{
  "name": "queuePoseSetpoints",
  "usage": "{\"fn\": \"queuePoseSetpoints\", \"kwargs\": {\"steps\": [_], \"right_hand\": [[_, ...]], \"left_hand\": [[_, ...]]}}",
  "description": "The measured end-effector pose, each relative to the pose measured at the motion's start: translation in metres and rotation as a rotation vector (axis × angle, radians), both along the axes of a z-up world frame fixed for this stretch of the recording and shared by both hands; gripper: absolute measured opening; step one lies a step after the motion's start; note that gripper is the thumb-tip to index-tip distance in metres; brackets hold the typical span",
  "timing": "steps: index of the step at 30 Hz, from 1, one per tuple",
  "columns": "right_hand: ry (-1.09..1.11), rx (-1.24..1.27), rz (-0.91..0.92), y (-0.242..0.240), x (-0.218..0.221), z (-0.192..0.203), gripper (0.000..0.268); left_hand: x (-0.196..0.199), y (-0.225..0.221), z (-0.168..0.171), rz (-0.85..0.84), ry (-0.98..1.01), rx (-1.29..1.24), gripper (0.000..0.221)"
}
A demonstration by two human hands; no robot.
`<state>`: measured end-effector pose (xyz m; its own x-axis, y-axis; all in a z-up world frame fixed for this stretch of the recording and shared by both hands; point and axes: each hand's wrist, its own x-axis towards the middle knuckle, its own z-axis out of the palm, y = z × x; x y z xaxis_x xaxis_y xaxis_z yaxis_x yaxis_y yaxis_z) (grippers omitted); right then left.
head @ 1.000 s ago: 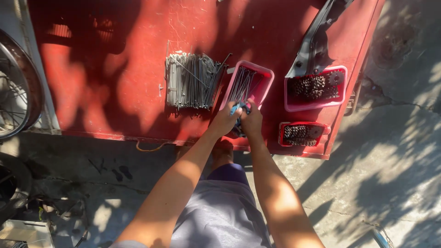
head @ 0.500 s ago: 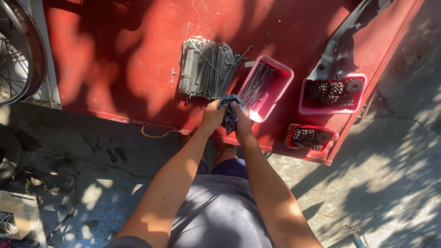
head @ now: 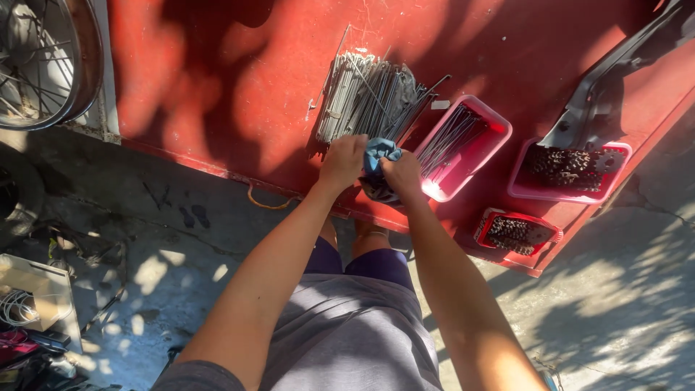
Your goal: Cleaning and sorting motorcycle wheel spokes and nipples at a workbench.
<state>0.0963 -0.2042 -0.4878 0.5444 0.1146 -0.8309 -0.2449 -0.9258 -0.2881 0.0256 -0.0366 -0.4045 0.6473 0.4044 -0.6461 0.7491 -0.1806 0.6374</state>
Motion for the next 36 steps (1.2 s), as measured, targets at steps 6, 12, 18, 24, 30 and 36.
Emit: {"fn": "queuePoseSetpoints", "kwargs": {"steps": [6,12,18,24,30,36], "right_hand": [[-0.056,-0.132,-0.099,0.007,0.023,0.001,0.026],[0.038,-0.095,-0.286,0.026,0.023,-0.002,0.032],[0.393,-0.040,-0.140,0.017,0.045,0.007,0.040],[0.023,-0.045,-0.171,-0.013,-0.004,-0.081,0.033],[-0.316,0.020,-0.851,0.008,0.016,0.014,0.036],[-0.184,0.500,-1.257,0.023,0.039,0.103,0.038]], "left_hand": [[0.057,0.011,-0.024,-0.592,-0.095,0.584,0.018],[0.089,0.015,-0.069,-0.632,-0.366,1.066,0.011],[0.074,0.021,-0.110,-0.731,-0.336,0.978,0.008],[0.042,0.022,-0.130,-0.904,-0.319,0.943,0.013],[0.030,0.042,-0.075,-0.394,-0.102,0.287,0.008],[0.027,0.040,0.019,-0.158,-0.130,0.040,0.010]]}}
